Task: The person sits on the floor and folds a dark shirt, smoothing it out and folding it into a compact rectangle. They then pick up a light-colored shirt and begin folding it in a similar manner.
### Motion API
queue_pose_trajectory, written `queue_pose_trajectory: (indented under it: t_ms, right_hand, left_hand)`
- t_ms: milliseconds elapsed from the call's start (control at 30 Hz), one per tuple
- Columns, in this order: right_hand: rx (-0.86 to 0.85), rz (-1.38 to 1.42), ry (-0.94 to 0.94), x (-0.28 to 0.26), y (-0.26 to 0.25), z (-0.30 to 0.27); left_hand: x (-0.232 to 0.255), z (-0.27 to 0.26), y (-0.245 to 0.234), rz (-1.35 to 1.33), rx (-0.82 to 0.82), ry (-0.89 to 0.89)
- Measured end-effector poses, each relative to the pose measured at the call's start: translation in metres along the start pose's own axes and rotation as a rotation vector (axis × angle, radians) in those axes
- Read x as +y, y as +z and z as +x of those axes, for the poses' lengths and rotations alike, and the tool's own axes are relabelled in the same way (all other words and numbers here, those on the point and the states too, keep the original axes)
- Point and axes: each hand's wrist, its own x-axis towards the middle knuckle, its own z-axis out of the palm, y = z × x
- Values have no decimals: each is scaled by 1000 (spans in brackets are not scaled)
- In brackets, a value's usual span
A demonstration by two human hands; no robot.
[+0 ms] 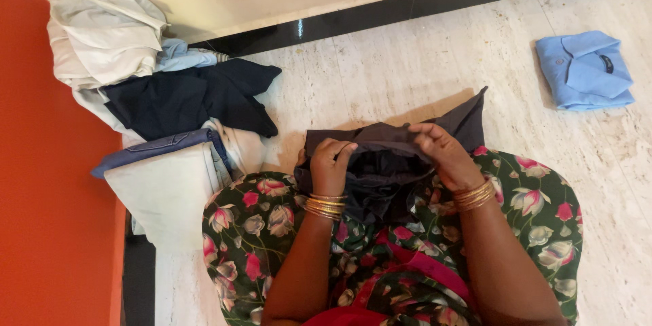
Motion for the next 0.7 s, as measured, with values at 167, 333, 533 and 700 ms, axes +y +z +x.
queue_pose_trajectory:
  t_ms: [167, 333, 533, 700]
  right_hand:
    - [47, -785, -442, -10, 28, -7]
    - [331, -1136, -542, -10, 46, -6]
    - [560, -1139, -505, -8, 36, -6]
    - [508, -824, -313, 3, 34, -7]
  left_hand:
    - [24, 0, -2, 164, 137, 117]
    - [35, -3, -5, 208, 129, 164]
    - [18, -4, -3, 265, 210, 132]
    - [13, -4, -2, 343, 198, 77]
